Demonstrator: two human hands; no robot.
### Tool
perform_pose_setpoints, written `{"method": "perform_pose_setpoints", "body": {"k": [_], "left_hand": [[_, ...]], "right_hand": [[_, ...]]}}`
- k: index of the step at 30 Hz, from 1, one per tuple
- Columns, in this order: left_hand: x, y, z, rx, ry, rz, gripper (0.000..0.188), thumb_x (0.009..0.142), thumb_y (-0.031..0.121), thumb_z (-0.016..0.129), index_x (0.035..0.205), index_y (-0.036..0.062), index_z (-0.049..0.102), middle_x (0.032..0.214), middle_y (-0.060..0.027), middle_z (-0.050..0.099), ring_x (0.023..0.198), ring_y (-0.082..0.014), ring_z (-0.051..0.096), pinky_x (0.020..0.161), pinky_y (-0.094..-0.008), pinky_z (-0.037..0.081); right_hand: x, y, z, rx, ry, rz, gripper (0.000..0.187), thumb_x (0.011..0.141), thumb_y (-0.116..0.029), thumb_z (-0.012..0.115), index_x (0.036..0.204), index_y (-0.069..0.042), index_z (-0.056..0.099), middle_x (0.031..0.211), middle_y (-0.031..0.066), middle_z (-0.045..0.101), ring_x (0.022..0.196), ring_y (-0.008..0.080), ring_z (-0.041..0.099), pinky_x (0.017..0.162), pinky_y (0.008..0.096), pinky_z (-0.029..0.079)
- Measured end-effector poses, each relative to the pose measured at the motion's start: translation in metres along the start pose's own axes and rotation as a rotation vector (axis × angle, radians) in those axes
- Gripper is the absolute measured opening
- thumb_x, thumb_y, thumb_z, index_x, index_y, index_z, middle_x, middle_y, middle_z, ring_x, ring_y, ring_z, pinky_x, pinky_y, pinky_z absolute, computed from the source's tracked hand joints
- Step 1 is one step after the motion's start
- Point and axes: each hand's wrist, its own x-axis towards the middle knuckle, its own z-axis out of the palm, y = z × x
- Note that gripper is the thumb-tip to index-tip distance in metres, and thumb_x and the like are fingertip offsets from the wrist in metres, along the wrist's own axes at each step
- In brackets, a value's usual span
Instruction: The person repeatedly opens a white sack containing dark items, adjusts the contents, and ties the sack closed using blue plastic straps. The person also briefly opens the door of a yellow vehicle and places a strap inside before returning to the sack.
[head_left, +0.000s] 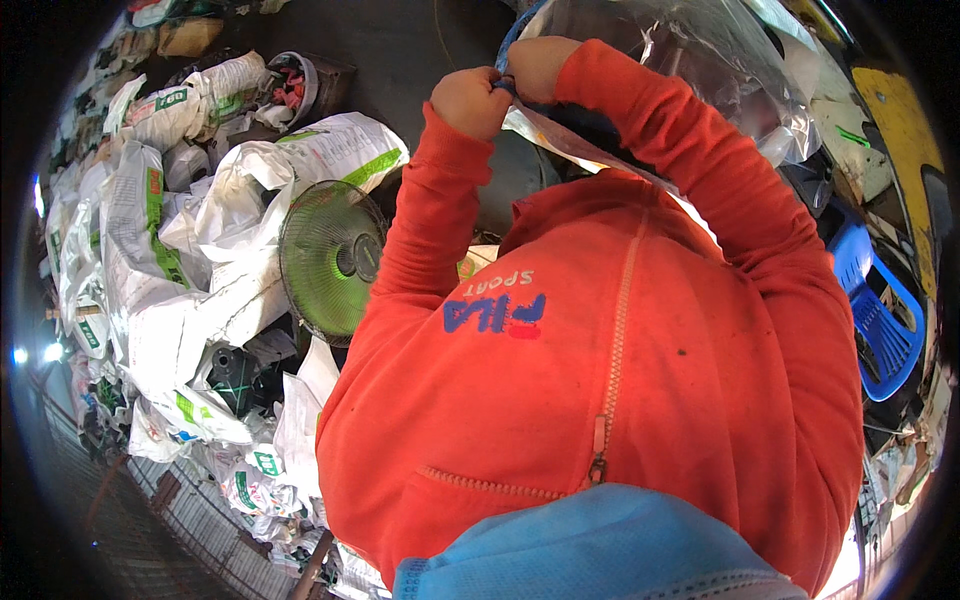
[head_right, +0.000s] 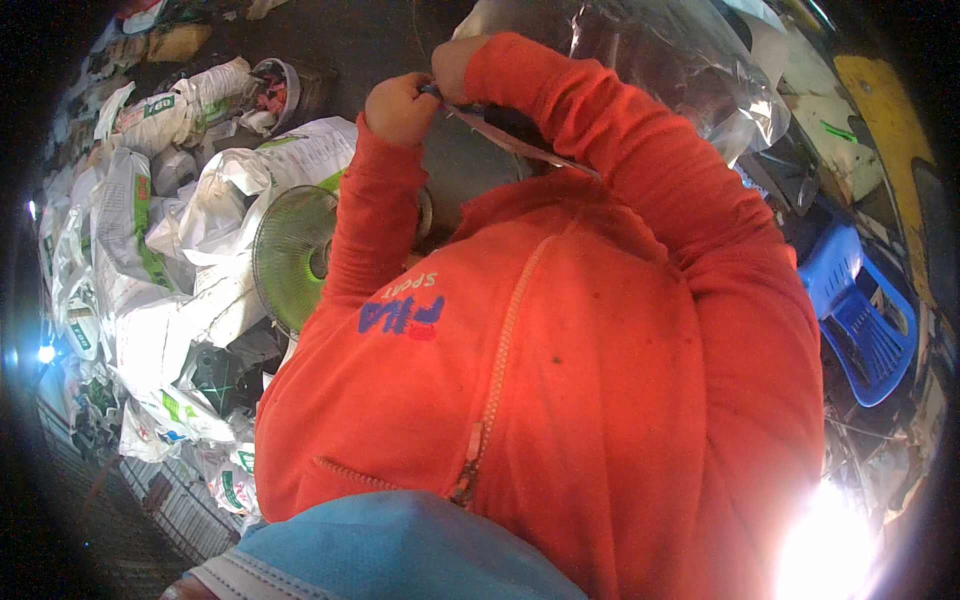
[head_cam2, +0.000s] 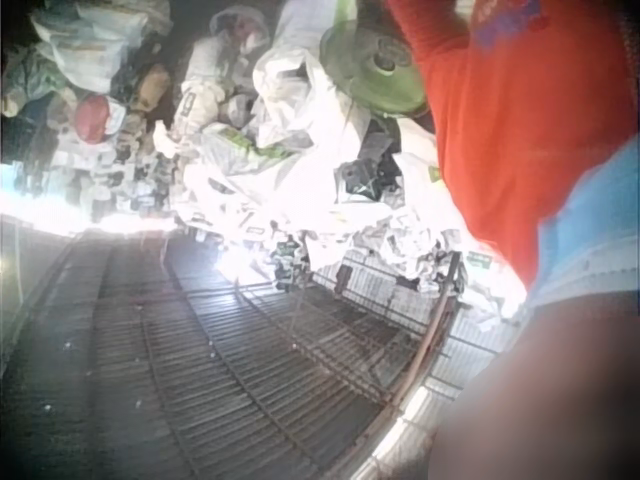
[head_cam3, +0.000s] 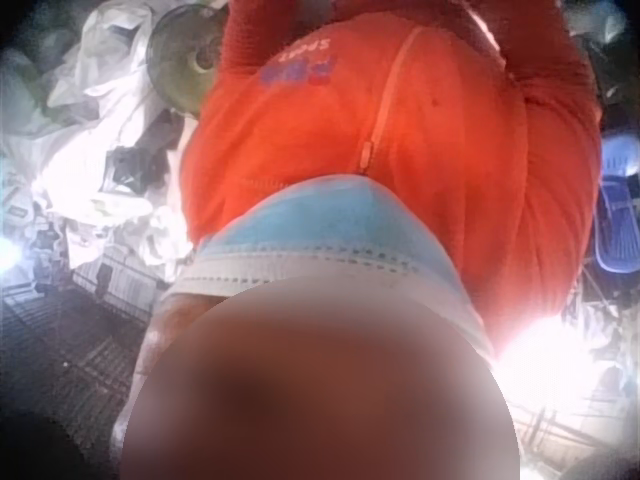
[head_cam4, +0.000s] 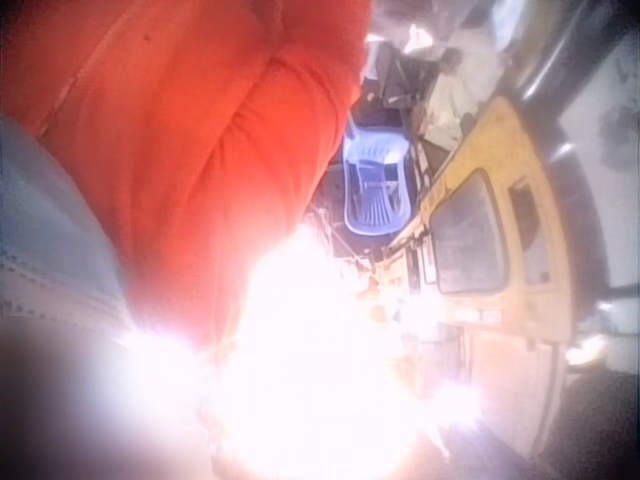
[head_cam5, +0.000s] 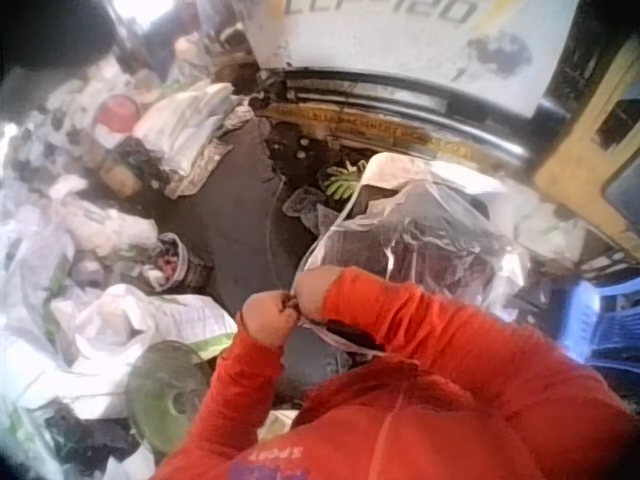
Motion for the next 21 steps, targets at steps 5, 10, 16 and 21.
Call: {"method": "perform_pose_setpoints", "body": {"k": [5, 10, 16, 21], "left_hand": [[-0.001, 0.006, -0.011, 0.115, -0.046, 0.024, 0.029, 0.075, 0.031, 0.056, 0.08, 0.005, 0.067, 0.068, -0.0174, 0.061, 0.068, -0.0356, 0.059, 0.062, -0.0419, 0.047], [0.004, 0.025, -0.047, 0.17, -0.047, 0.197, 0.029, 0.069, 0.031, 0.065, 0.083, 0.0057, 0.066, 0.07, -0.0157, 0.062, 0.067, -0.0322, 0.06, 0.06, -0.037, 0.046], [0.033, 0.042, -0.096, 0.173, 0.212, 0.554, 0.031, 0.071, 0.023, 0.07, 0.097, 0.01, 0.057, 0.084, -0.0054, 0.058, 0.077, -0.0201, 0.056, 0.07, -0.0311, 0.042], [0.034, 0.034, -0.076, 0.053, 0.761, 0.44, 0.025, 0.075, 0.023, 0.069, 0.093, 0.0083, 0.059, 0.077, -0.0055, 0.059, 0.069, -0.0197, 0.056, 0.065, -0.0313, 0.045]], "right_hand": [[-0.045, -0.003, -0.055, -0.13, -0.048, 0.086, 0.019, 0.073, -0.013, 0.058, 0.081, 0.003, 0.066, 0.078, 0.0159, 0.065, 0.069, 0.0265, 0.064, 0.061, 0.0353, 0.05], [-0.068, 0.008, -0.087, 0.042, 0.11, 0.016, 0.031, 0.075, -0.037, 0.065, 0.084, -0.008, 0.068, 0.069, 0.0077, 0.065, 0.053, 0.0221, 0.057, 0.049, 0.0332, 0.045], [-0.095, -0.005, -0.09, 1.087, 0.302, 0.077, 0.022, 0.075, -0.025, 0.067, 0.082, -0.003, 0.066, 0.063, 0.0037, 0.06, 0.042, 0.0108, 0.046, 0.039, 0.0232, 0.034], [-0.138, 0.036, -0.118, 1.407, 0.651, 0.042, 0.02, 0.078, -0.018, 0.062, 0.092, -0.004, 0.061, 0.067, 0.0009, 0.057, 0.041, 0.0079, 0.042, 0.035, 0.0202, 0.03]]}}
